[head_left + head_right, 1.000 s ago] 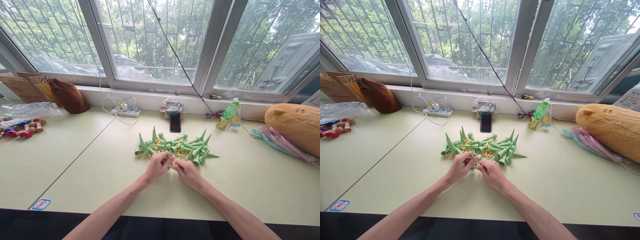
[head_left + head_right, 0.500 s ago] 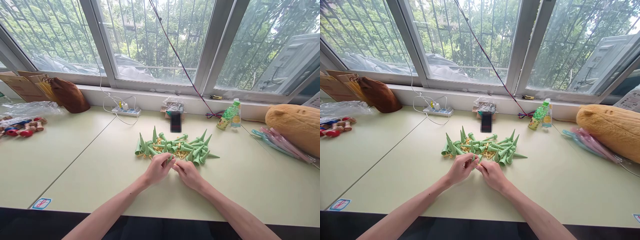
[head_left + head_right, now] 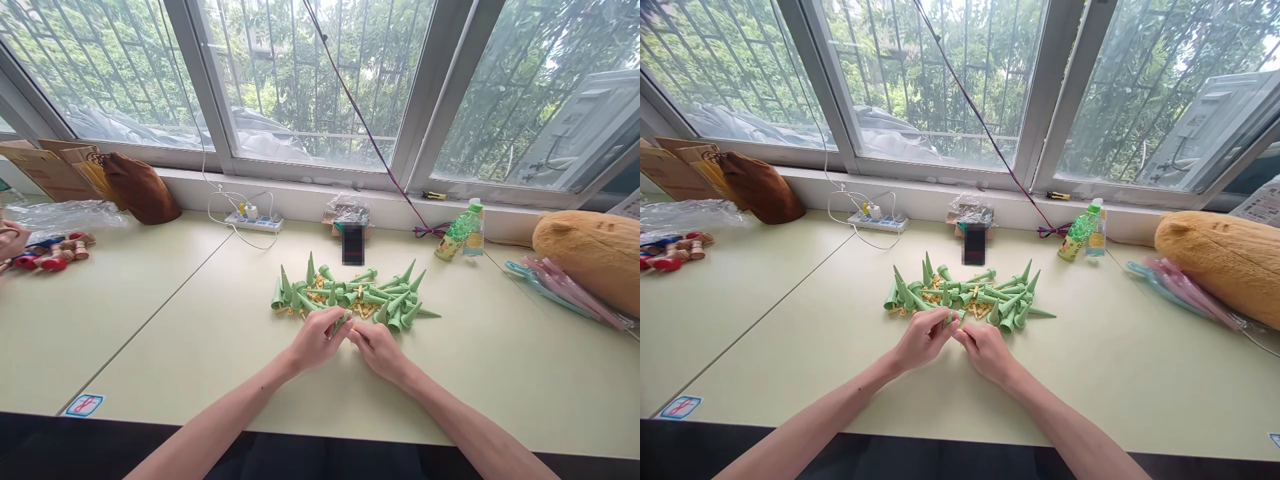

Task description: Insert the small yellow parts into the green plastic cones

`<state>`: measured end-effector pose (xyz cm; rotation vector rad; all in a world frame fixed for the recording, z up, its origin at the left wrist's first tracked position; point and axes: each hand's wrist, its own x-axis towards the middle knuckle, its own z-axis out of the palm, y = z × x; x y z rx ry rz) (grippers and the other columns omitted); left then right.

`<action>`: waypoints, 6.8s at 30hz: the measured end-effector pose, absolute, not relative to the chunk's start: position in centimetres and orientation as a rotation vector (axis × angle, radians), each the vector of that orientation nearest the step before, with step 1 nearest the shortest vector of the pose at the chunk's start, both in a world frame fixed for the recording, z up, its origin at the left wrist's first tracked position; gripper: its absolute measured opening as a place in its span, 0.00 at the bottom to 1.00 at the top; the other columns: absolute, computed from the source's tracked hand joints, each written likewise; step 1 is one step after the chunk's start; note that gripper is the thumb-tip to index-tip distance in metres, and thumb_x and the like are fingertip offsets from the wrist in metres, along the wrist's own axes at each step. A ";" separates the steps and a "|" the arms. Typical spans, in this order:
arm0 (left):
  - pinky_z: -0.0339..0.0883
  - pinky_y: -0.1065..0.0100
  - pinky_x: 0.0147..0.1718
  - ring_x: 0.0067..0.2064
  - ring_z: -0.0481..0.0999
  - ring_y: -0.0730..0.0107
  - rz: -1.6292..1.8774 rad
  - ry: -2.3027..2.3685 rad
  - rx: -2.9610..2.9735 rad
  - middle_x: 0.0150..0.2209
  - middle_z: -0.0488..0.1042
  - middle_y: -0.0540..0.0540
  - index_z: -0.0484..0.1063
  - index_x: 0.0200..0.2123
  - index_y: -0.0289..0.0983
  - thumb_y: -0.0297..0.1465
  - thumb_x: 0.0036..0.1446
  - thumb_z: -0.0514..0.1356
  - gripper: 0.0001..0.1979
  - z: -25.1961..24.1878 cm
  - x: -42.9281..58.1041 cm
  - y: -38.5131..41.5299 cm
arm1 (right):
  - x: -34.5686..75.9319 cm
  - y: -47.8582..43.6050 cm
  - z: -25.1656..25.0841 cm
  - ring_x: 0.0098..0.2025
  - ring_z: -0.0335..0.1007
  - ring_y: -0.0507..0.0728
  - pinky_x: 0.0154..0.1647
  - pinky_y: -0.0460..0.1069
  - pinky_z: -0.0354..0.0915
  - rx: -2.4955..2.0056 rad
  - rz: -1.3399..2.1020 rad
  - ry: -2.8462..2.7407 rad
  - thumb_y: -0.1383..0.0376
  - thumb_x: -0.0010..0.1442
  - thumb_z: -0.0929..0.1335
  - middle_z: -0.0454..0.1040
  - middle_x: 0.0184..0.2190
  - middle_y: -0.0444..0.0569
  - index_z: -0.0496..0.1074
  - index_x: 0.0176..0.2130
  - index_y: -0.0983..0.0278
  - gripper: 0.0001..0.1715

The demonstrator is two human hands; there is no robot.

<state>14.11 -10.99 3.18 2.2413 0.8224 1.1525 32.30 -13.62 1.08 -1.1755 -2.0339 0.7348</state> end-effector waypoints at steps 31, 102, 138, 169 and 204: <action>0.54 0.74 0.18 0.20 0.60 0.78 1.180 1.005 1.916 0.23 0.68 0.50 0.64 0.27 0.36 0.44 0.67 0.52 0.20 3.3 14.1 -10.1 | 32.3 -13.1 0.6 0.20 0.47 0.49 0.23 0.46 0.48 -1.179 0.730 -1.900 0.53 0.66 0.64 0.54 0.16 0.36 0.69 0.31 0.63 0.19; 0.70 0.71 0.29 0.35 0.81 0.61 0.810 1.774 1.967 0.28 0.81 0.44 0.80 0.33 0.35 0.40 0.50 0.62 0.14 12.9 5.1 2.5 | 31.4 -13.0 0.2 0.20 0.46 0.48 0.23 0.45 0.48 -0.990 0.612 -2.013 0.64 0.63 0.64 0.51 0.16 0.37 0.55 0.21 0.62 0.21; 0.58 0.68 0.24 0.27 0.73 0.62 0.322 1.865 2.199 0.19 0.69 0.45 0.69 0.17 0.38 0.46 0.60 0.54 0.25 13.8 7.0 2.4 | 31.4 -12.9 0.4 0.20 0.44 0.48 0.23 0.46 0.48 -1.011 0.638 -2.043 0.63 0.65 0.63 0.49 0.16 0.37 0.52 0.20 0.62 0.24; 0.65 0.73 0.24 0.30 0.77 0.66 0.156 1.607 2.328 0.27 0.81 0.44 0.81 0.24 0.36 0.26 0.44 0.61 0.07 13.6 10.6 4.9 | 31.4 -12.9 0.8 0.20 0.42 0.49 0.23 0.46 0.47 -1.023 0.628 -2.064 0.64 0.65 0.62 0.46 0.17 0.37 0.48 0.21 0.61 0.24; 0.62 0.75 0.24 0.21 0.66 0.77 0.826 0.910 2.276 0.20 0.66 0.56 0.66 0.35 0.38 0.34 0.67 0.51 0.09 10.5 12.4 -8.1 | 31.7 -13.0 0.3 0.21 0.53 0.49 0.24 0.44 0.54 -1.021 0.946 -1.807 0.58 0.64 0.66 0.63 0.22 0.36 0.62 0.56 0.65 0.25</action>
